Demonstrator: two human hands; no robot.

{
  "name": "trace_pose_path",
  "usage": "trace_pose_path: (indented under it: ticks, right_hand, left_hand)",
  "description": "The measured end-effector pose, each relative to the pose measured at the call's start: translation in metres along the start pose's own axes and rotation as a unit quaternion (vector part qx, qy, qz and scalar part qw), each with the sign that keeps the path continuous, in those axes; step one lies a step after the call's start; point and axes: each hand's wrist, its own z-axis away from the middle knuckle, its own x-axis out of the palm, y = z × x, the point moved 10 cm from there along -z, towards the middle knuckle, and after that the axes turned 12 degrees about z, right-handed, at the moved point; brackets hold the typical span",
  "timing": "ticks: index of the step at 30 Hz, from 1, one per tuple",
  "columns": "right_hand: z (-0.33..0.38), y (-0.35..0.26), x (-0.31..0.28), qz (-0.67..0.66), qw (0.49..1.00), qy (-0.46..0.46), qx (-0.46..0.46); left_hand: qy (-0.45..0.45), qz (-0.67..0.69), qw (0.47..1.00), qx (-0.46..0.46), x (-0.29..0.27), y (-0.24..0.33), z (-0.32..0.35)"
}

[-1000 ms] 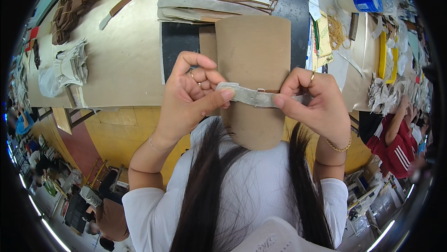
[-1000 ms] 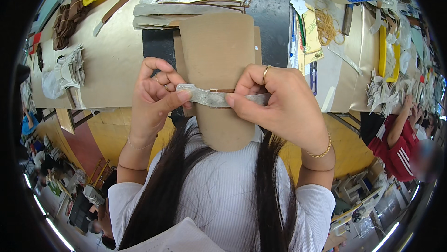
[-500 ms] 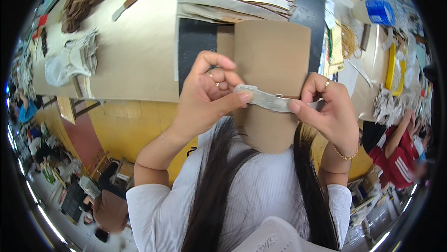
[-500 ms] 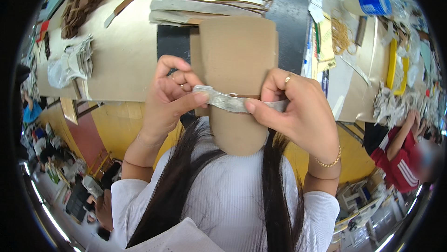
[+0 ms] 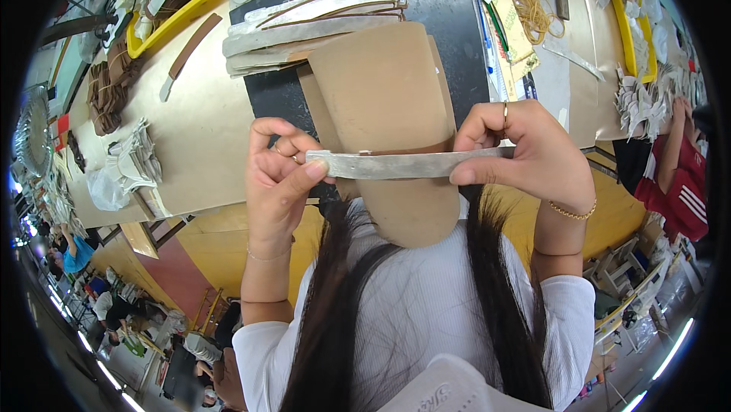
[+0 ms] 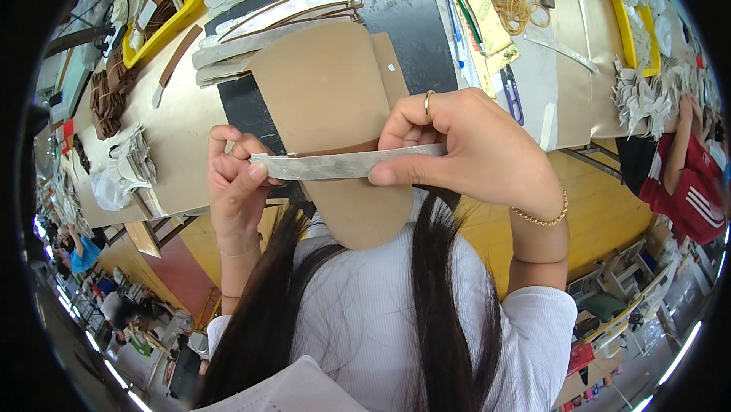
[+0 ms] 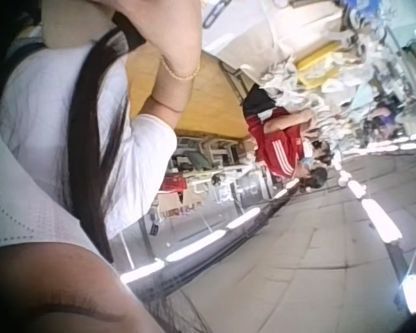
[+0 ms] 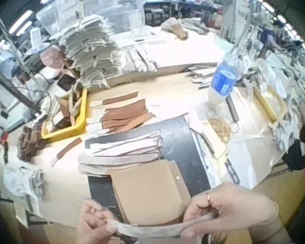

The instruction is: The person repeatedly picks up white fabric strips, folds them, and places them on a brown cardboard template on the table. The person handles the strips one at a time, aligning and adjusting them against the template throughout the clip.

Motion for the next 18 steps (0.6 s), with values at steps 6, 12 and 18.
trace_pose_path:
  ticks: [6, 12, 18]
  right_hand:
    - [0.002, 0.015, 0.001, -0.081, 0.997, 0.0, 0.013]
    - [-0.004, 0.033, 0.011, -0.144, 0.989, -0.011, 0.023]
    - [-0.009, 0.036, 0.009, -0.091, 0.995, 0.014, -0.029]
  left_hand:
    - [0.003, 0.013, 1.0, -0.012, -0.008, -0.006, -0.002]
    - [0.026, 0.032, 0.999, -0.027, -0.012, -0.017, -0.003]
    - [0.032, 0.035, 0.998, -0.035, -0.015, -0.024, -0.005]
